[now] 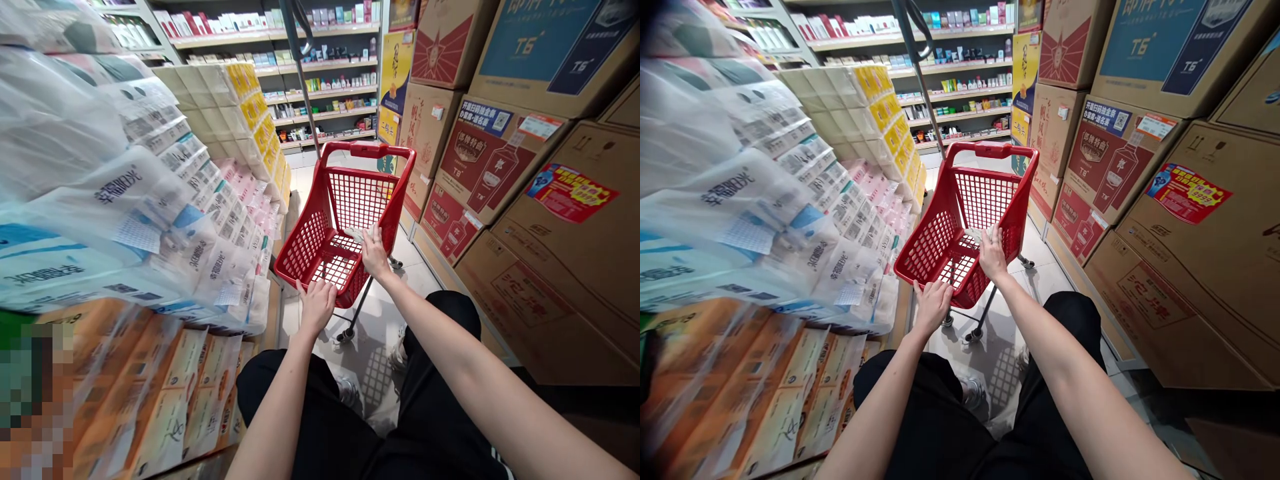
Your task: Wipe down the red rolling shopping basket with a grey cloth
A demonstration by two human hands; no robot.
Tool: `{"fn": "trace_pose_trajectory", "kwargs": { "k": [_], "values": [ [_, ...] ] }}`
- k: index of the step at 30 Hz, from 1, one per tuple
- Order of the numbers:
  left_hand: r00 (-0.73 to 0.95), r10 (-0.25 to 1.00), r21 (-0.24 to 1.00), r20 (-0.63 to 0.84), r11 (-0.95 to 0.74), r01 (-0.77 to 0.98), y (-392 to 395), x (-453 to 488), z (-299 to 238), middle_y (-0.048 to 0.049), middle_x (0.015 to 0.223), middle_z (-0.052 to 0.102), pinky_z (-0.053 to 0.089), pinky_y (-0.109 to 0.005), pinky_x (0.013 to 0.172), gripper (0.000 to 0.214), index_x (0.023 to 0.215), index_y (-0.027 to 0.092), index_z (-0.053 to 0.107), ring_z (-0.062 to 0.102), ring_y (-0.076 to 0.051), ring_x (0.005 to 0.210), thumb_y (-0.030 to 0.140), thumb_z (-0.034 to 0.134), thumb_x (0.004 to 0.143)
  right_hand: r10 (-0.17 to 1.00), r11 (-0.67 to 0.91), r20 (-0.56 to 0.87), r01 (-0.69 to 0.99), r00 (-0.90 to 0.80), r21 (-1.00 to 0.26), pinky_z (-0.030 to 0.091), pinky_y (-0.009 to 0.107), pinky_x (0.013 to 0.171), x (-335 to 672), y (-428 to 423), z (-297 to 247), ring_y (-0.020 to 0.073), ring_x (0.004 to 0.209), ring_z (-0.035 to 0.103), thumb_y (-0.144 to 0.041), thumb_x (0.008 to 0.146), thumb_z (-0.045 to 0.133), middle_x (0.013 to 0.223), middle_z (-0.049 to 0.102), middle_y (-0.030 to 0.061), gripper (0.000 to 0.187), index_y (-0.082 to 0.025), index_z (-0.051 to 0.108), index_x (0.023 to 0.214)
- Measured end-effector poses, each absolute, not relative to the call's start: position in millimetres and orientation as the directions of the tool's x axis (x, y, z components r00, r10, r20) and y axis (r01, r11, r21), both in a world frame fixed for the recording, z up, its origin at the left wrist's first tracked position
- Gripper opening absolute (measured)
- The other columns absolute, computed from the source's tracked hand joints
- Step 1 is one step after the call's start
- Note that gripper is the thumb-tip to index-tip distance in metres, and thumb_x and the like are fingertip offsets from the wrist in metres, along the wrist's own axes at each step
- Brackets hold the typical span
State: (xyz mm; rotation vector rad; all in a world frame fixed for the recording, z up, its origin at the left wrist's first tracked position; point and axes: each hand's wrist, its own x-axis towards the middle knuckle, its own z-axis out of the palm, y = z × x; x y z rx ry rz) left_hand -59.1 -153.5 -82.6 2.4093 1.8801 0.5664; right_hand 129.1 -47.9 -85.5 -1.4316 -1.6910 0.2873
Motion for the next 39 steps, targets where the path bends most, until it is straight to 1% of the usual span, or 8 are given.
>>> {"fn": "trace_pose_trajectory", "kwargs": {
  "k": [6,9,17,22,24,27,32,39],
  "values": [
    [0.187,0.944,0.244,0.272,-0.256,0.935,-152,-57,-85,-0.0030,0.090,0.061,0.000,-0.056,0.111,0.034,0.082,0.024,0.057,0.049,-0.020,0.096,0.033,0.027,0.093,0.885,0.355,0.466,0.635,0.009,-0.686,0.023,0.039,0.113,89,-129,-101,0.0182,0.141,0.009,-0.026,0.095,0.025,0.152,0.016,0.0063,0.051,-0.021,0.023,0.145],
    [0.201,0.943,0.242,0.264,-0.266,0.933,-154,-57,-84,-0.0023,0.089,0.060,-0.001,-0.056,0.111,0.034,0.081,0.024,0.057,0.049,-0.019,0.097,0.033,0.027,0.093,0.878,0.341,0.477,0.666,0.024,-0.663,0.023,0.040,0.113,83,-134,-105,0.0189,0.141,0.009,-0.025,0.095,0.024,0.152,0.017,0.0070,0.051,-0.019,0.022,0.146],
    [0.241,0.943,0.316,0.229,-0.306,0.898,-163,-52,-81,-0.0002,0.099,0.059,-0.006,-0.056,0.111,0.034,0.100,0.029,0.058,0.048,-0.018,0.104,0.035,0.026,0.094,0.859,0.208,0.461,0.672,0.222,-0.711,0.026,0.045,0.109,127,-49,-87,0.0232,0.136,0.027,-0.025,0.093,0.024,0.147,0.032,0.0106,0.049,-0.015,0.036,0.140],
    [0.239,0.941,0.312,0.239,-0.307,0.899,-164,-50,-81,-0.0011,0.101,0.059,-0.007,-0.055,0.111,0.033,0.104,0.029,0.058,0.047,-0.019,0.105,0.036,0.027,0.093,0.835,0.224,0.472,0.608,0.283,-0.762,0.031,0.039,0.106,136,-59,-97,0.0195,0.133,0.033,-0.028,0.094,0.020,0.145,0.035,0.0112,0.050,-0.015,0.030,0.142],
    [0.241,0.939,0.302,0.247,-0.311,0.901,-164,-52,-81,-0.0012,0.100,0.059,-0.006,-0.054,0.111,0.033,0.105,0.029,0.057,0.047,-0.019,0.104,0.036,0.027,0.093,0.832,0.200,0.445,0.568,0.332,-0.798,0.037,0.038,0.101,131,-78,-111,0.0208,0.125,0.044,-0.031,0.095,0.019,0.135,0.048,0.0133,0.049,-0.014,0.036,0.138],
    [0.244,0.937,0.283,0.250,-0.312,0.907,-163,-55,-83,-0.0014,0.101,0.059,-0.005,-0.054,0.111,0.033,0.106,0.029,0.057,0.047,-0.020,0.104,0.037,0.028,0.093,0.860,0.182,0.394,0.528,0.323,-0.830,0.044,0.038,0.091,117,-109,-130,0.0244,0.107,0.057,-0.035,0.094,0.026,0.112,0.062,0.0147,0.044,-0.014,0.054,0.121],
    [0.246,0.938,0.250,0.243,-0.306,0.919,-160,-58,-84,-0.0022,0.099,0.058,-0.005,-0.055,0.111,0.033,0.102,0.028,0.058,0.047,-0.021,0.105,0.037,0.027,0.093,0.852,0.286,0.462,0.521,0.245,-0.804,0.042,0.037,0.097,96,-150,-130,0.0228,0.109,0.053,-0.034,0.092,0.037,0.113,0.055,0.0127,0.033,-0.018,0.066,0.100],
    [0.242,0.936,0.212,0.256,-0.299,0.930,-160,-60,-83,-0.0030,0.097,0.058,-0.001,-0.056,0.111,0.032,0.090,0.026,0.058,0.048,-0.021,0.102,0.035,0.028,0.093,0.890,0.326,0.435,0.475,0.137,-0.817,0.047,0.033,0.092,79,-185,-128,0.0195,0.099,0.057,-0.032,0.090,0.044,0.110,0.049,0.0096,0.026,-0.021,0.067,0.097]
  ]
}}
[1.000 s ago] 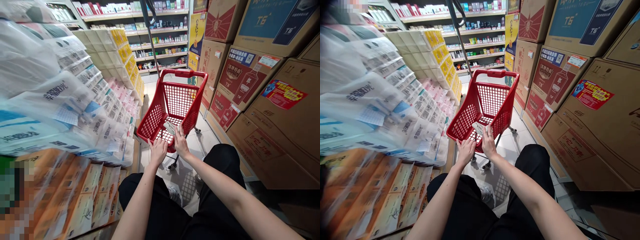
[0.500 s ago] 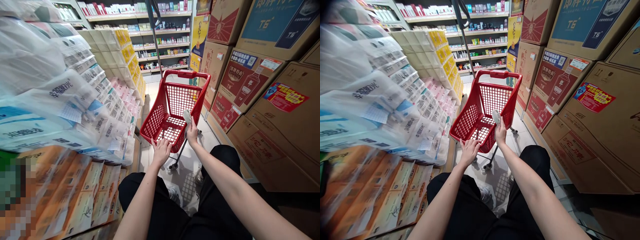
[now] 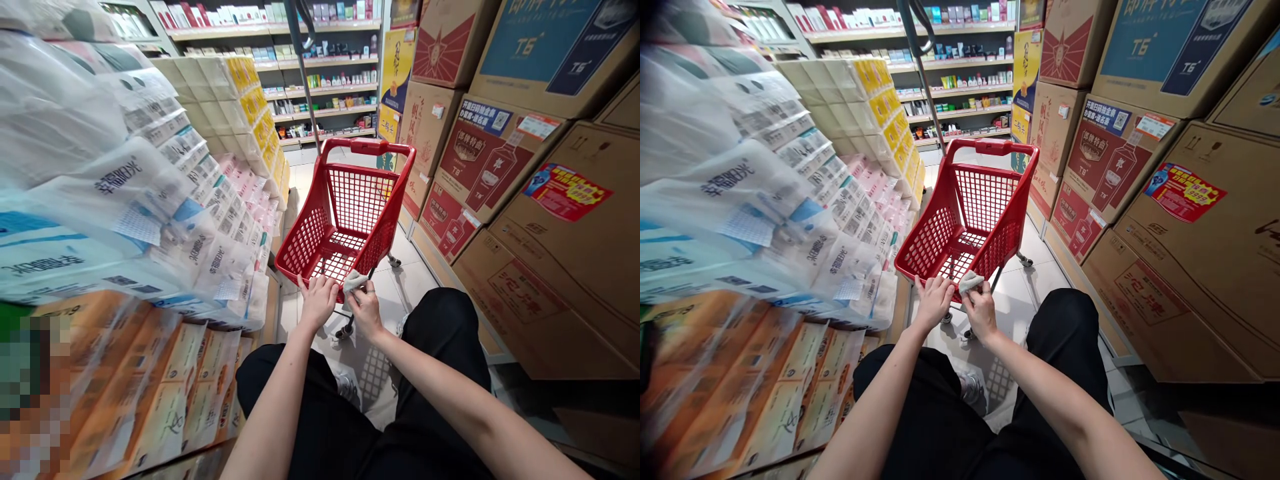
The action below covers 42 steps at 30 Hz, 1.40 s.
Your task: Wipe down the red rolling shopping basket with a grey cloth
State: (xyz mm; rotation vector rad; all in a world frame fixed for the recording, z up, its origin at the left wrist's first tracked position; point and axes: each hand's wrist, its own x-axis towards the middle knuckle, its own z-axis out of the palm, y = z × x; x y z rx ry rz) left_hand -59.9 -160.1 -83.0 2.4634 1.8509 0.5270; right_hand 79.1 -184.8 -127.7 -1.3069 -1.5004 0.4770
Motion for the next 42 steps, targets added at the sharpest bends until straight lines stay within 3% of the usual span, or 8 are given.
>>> {"fn": "trace_pose_trajectory", "kwargs": {
  "k": [4,10,21,31,38,42],
  "values": [
    [0.247,0.939,0.218,0.241,-0.300,0.929,-159,-61,-83,-0.0025,0.095,0.058,-0.001,-0.057,0.110,0.031,0.089,0.025,0.057,0.048,-0.020,0.102,0.036,0.028,0.092,0.872,0.324,0.462,0.517,0.161,-0.792,0.048,0.032,0.089,91,-156,-124,0.0191,0.096,0.057,-0.030,0.089,0.045,0.105,0.050,0.0087,0.025,-0.020,0.068,0.092],
    [0.242,0.938,0.232,0.247,-0.299,0.925,-156,-59,-85,-0.0024,0.096,0.057,-0.002,-0.058,0.110,0.031,0.090,0.026,0.058,0.047,-0.020,0.103,0.036,0.029,0.092,0.857,0.199,0.437,0.608,0.273,-0.769,0.048,0.030,0.085,120,-103,-107,0.0188,0.089,0.057,-0.032,0.089,0.042,0.093,0.052,0.0079,0.030,-0.018,0.068,0.083],
    [0.239,0.937,0.219,0.255,-0.297,0.929,-154,-55,-82,-0.0027,0.098,0.058,-0.002,-0.058,0.109,0.032,0.094,0.027,0.059,0.049,-0.021,0.102,0.037,0.028,0.093,0.882,0.326,0.444,0.478,0.156,-0.816,0.048,0.032,0.091,80,-176,-125,0.0187,0.097,0.056,-0.028,0.088,0.047,0.103,0.052,0.0079,0.022,-0.022,0.068,0.089],
    [0.204,0.953,0.223,0.226,-0.255,0.941,-151,-44,-82,-0.0025,0.095,0.057,-0.002,-0.060,0.109,0.035,0.093,0.026,0.059,0.048,-0.020,0.102,0.038,0.026,0.093,0.885,0.201,0.398,0.574,0.241,-0.794,0.044,0.028,0.087,122,-109,-107,0.0165,0.092,0.056,-0.029,0.087,0.047,0.101,0.051,0.0066,0.023,-0.019,0.068,0.084],
    [0.171,0.948,0.196,0.269,-0.228,0.954,-154,-32,-81,-0.0043,0.100,0.058,0.000,-0.059,0.109,0.034,0.096,0.026,0.059,0.047,-0.022,0.105,0.038,0.027,0.093,0.899,0.246,0.382,0.478,0.212,-0.843,0.041,0.030,0.092,93,-162,-121,0.0180,0.098,0.054,-0.031,0.091,0.040,0.103,0.051,0.0090,0.030,-0.019,0.067,0.096],
    [0.163,0.943,0.172,0.291,-0.219,0.960,-158,-24,-82,-0.0049,0.098,0.059,0.002,-0.059,0.109,0.035,0.095,0.025,0.059,0.048,-0.023,0.102,0.039,0.026,0.093,0.896,0.168,0.320,0.435,0.306,-0.885,0.041,0.030,0.090,84,-169,-120,0.0178,0.095,0.054,-0.037,0.091,0.040,0.100,0.052,0.0088,0.033,-0.018,0.067,0.095]
  ]
}}
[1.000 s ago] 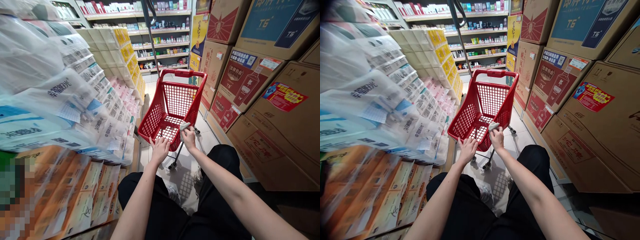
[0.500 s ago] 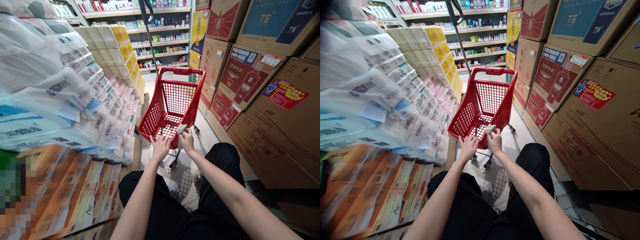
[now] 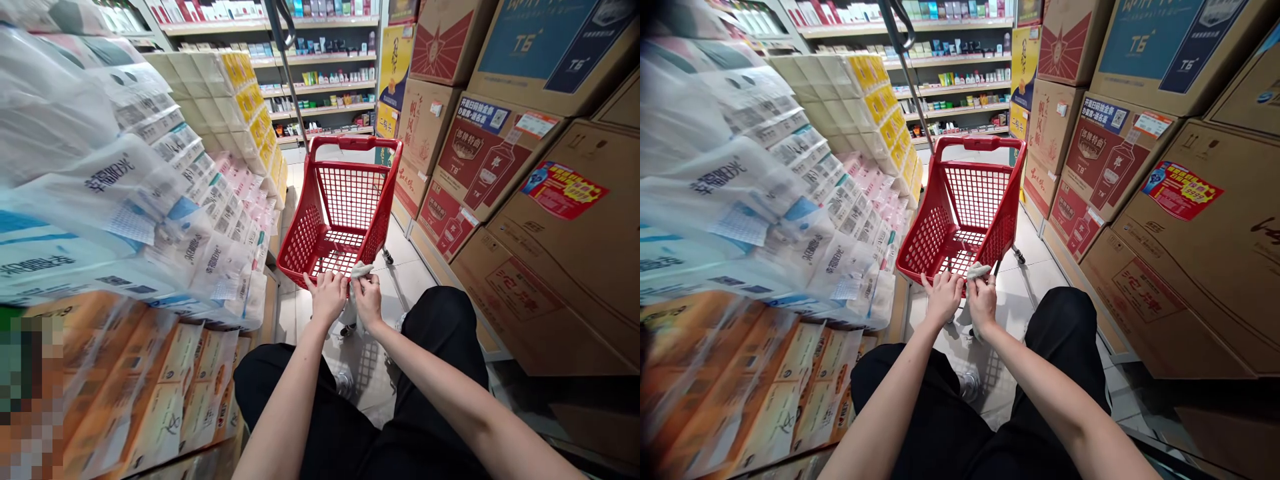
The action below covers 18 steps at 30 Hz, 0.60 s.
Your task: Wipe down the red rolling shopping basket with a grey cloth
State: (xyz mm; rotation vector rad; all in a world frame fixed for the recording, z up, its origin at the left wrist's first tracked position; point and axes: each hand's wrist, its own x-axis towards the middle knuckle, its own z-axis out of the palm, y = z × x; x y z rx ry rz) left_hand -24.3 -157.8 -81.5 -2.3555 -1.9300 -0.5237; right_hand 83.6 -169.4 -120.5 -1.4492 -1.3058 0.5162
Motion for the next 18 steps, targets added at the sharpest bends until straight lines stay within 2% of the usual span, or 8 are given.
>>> {"fn": "trace_pose_trajectory", "kwargs": {
  "k": [3,7,10,13,15,18],
  "values": [
    [0.150,0.940,0.178,0.306,-0.211,0.961,-161,-14,-82,-0.0054,0.097,0.059,0.003,-0.060,0.108,0.036,0.095,0.024,0.059,0.048,-0.023,0.101,0.039,0.027,0.093,0.871,0.053,0.263,0.453,0.416,-0.890,0.041,0.030,0.085,90,-144,-111,0.0178,0.086,0.053,-0.040,0.090,0.041,0.094,0.051,0.0083,0.036,-0.016,0.068,0.085],
    [0.146,0.932,0.196,0.331,-0.220,0.956,-163,-1,-82,-0.0062,0.098,0.060,0.007,-0.059,0.108,0.035,0.097,0.023,0.059,0.050,-0.024,0.101,0.038,0.028,0.093,0.834,-0.069,0.214,0.482,0.508,-0.874,0.040,0.031,0.082,111,-97,-95,0.0186,0.083,0.051,-0.041,0.089,0.040,0.090,0.050,0.0085,0.036,-0.016,0.066,0.081],
    [0.237,0.913,0.253,0.331,-0.328,0.910,-158,-2,-78,-0.0054,0.103,0.062,0.023,-0.047,0.106,0.033,0.106,0.023,0.056,0.052,-0.021,0.101,0.036,0.029,0.094,0.838,-0.116,0.194,0.514,0.510,-0.850,0.039,0.030,0.080,127,-72,-86,0.0178,0.082,0.049,-0.040,0.088,0.040,0.091,0.051,0.0082,0.034,-0.016,0.064,0.080],
    [0.378,0.883,0.323,0.278,-0.456,0.829,-146,-17,-74,-0.0045,0.106,0.063,0.037,-0.035,0.093,0.033,0.114,0.022,0.053,0.054,-0.018,0.099,0.034,0.029,0.094,0.856,-0.137,0.187,0.560,0.482,-0.817,0.039,0.029,0.078,140,-57,-81,0.0173,0.081,0.048,-0.039,0.087,0.041,0.090,0.052,0.0077,0.032,-0.016,0.064,0.079],
    [0.448,0.860,0.319,0.245,-0.508,0.800,-137,-30,-72,-0.0043,0.106,0.063,0.039,-0.032,0.087,0.033,0.108,0.022,0.056,0.055,-0.017,0.097,0.034,0.028,0.094,0.869,-0.132,0.188,0.580,0.458,-0.804,0.038,0.028,0.075,145,-52,-79,0.0161,0.078,0.048,-0.039,0.086,0.042,0.091,0.053,0.0073,0.032,-0.016,0.064,0.079],
    [0.425,0.873,0.229,0.238,-0.476,0.849,-128,-46,-73,-0.0034,0.099,0.064,0.036,-0.034,0.086,0.036,0.096,0.024,0.059,0.055,-0.018,0.093,0.037,0.026,0.095,0.878,-0.130,0.186,0.593,0.441,-0.794,0.038,0.027,0.071,144,-48,-79,0.0146,0.074,0.048,-0.040,0.086,0.043,0.090,0.053,0.0063,0.031,-0.017,0.063,0.081]
  ]
}}
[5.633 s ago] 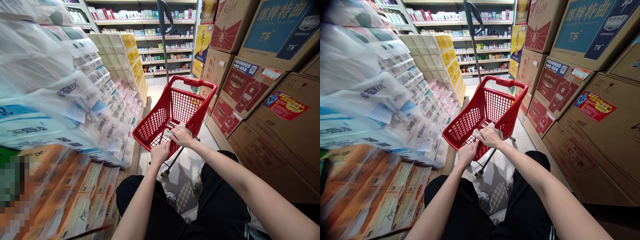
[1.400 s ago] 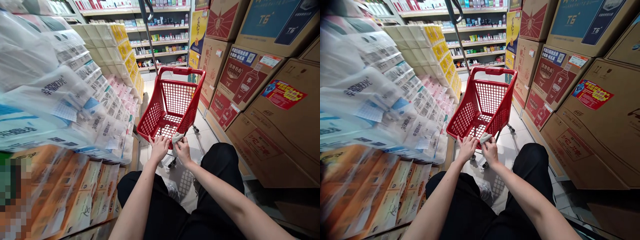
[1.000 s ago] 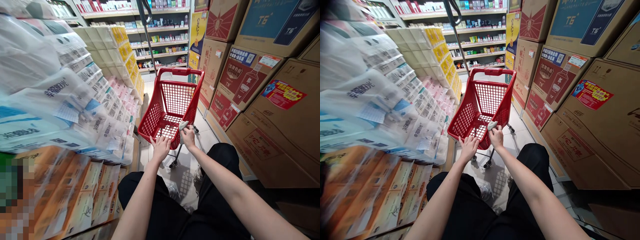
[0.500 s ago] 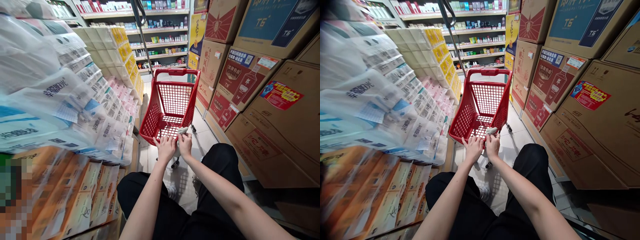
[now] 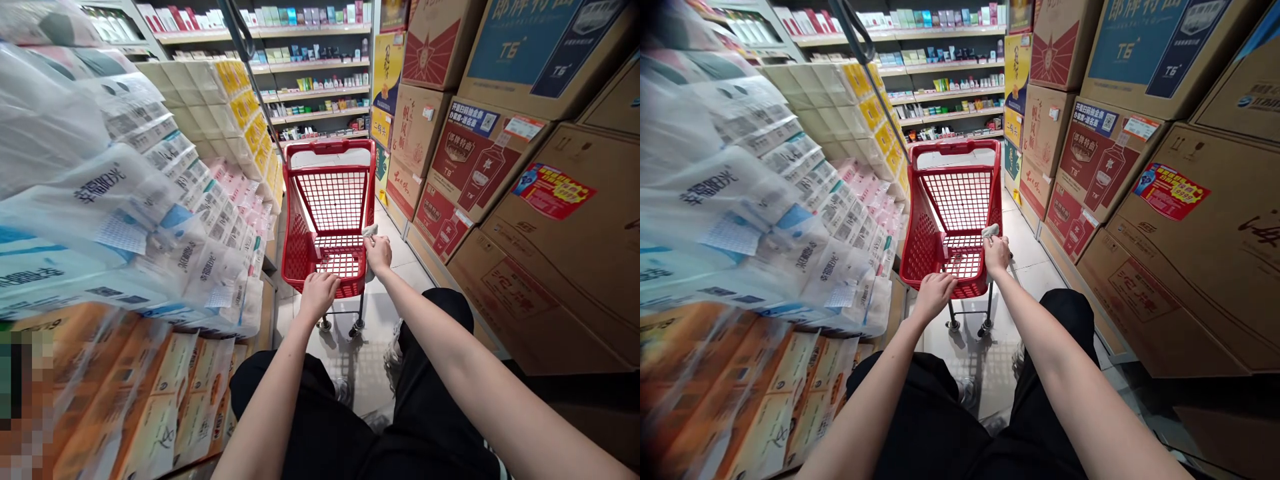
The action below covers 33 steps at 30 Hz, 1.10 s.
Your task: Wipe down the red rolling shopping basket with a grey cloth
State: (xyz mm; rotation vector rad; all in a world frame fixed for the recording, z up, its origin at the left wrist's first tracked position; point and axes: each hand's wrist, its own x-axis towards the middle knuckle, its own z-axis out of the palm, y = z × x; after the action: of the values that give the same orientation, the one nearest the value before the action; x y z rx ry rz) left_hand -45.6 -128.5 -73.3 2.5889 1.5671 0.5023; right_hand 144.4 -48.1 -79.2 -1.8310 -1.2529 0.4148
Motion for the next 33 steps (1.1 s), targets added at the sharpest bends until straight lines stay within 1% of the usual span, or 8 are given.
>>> {"fn": "trace_pose_trajectory", "kwargs": {
  "k": [4,8,15,22,25,30,31,33],
  "values": [
    [0.349,0.910,0.152,0.226,-0.386,0.910,-127,-50,-78,-0.0029,0.092,0.063,0.034,-0.035,0.083,0.036,0.094,0.026,0.059,0.053,-0.019,0.090,0.041,0.026,0.094,0.871,-0.099,0.229,0.612,0.435,-0.785,0.039,0.027,0.073,131,-63,-90,0.0151,0.076,0.051,-0.039,0.090,0.039,0.090,0.053,0.0064,0.034,-0.017,0.064,0.082],
    [0.318,0.924,0.146,0.214,-0.352,0.925,-126,-49,-80,-0.0036,0.092,0.063,0.032,-0.035,0.081,0.036,0.093,0.026,0.058,0.051,-0.019,0.092,0.042,0.026,0.094,0.862,0.020,0.305,0.573,0.405,-0.819,0.041,0.027,0.078,112,-104,-111,0.0160,0.082,0.054,-0.039,0.093,0.033,0.097,0.052,0.0085,0.039,-0.017,0.065,0.086],
    [0.284,0.934,0.134,0.216,-0.317,0.939,-127,-51,-78,-0.0030,0.095,0.063,0.031,-0.035,0.078,0.036,0.093,0.026,0.058,0.051,-0.020,0.093,0.042,0.025,0.094,0.853,0.112,0.327,0.470,0.406,-0.876,0.039,0.030,0.091,76,-157,-131,0.0188,0.100,0.051,-0.034,0.093,0.032,0.104,0.051,0.0123,0.037,-0.015,0.064,0.097],
    [0.244,0.946,0.167,0.214,-0.282,0.945,-133,-50,-78,-0.0029,0.095,0.064,0.031,-0.036,0.081,0.034,0.097,0.028,0.058,0.051,-0.020,0.095,0.041,0.028,0.094,0.840,0.037,0.244,0.397,0.484,-0.917,0.041,0.031,0.087,92,-118,-125,0.0181,0.085,0.052,-0.031,0.088,0.038,0.092,0.051,0.0095,0.033,-0.014,0.066,0.087],
    [0.228,0.949,0.165,0.217,-0.266,0.950,-134,-49,-78,-0.0033,0.095,0.063,0.031,-0.036,0.082,0.033,0.098,0.028,0.058,0.051,-0.020,0.096,0.041,0.028,0.093,0.855,0.060,0.255,0.403,0.451,-0.913,0.041,0.031,0.087,91,-118,-125,0.0188,0.087,0.052,-0.032,0.089,0.037,0.091,0.053,0.0100,0.034,-0.014,0.066,0.087],
    [0.207,0.953,0.164,0.222,-0.246,0.955,-136,-56,-79,-0.0035,0.093,0.063,0.031,-0.036,0.081,0.034,0.097,0.027,0.058,0.051,-0.020,0.095,0.041,0.027,0.094,0.881,0.154,0.308,0.397,0.359,-0.905,0.040,0.029,0.089,71,-151,-146,0.0184,0.096,0.053,-0.034,0.091,0.035,0.102,0.054,0.0117,0.035,-0.016,0.065,0.096],
    [0.206,0.953,0.165,0.222,-0.245,0.955,-136,-59,-79,-0.0033,0.093,0.063,0.031,-0.036,0.081,0.034,0.096,0.027,0.058,0.051,-0.020,0.095,0.041,0.027,0.094,0.900,0.155,0.293,0.393,0.321,-0.906,0.040,0.028,0.087,71,-157,-153,0.0182,0.094,0.053,-0.033,0.090,0.037,0.100,0.055,0.0108,0.033,-0.016,0.065,0.094],
    [0.207,0.953,0.168,0.224,-0.247,0.954,-138,-65,-79,-0.0029,0.094,0.063,0.031,-0.036,0.080,0.035,0.096,0.027,0.058,0.051,-0.020,0.094,0.041,0.027,0.094,0.936,0.082,0.208,0.399,0.283,-0.913,0.041,0.028,0.082,78,-164,-169,0.0181,0.086,0.055,-0.033,0.088,0.040,0.091,0.057,0.0083,0.030,-0.017,0.066,0.088]
  ]
}}
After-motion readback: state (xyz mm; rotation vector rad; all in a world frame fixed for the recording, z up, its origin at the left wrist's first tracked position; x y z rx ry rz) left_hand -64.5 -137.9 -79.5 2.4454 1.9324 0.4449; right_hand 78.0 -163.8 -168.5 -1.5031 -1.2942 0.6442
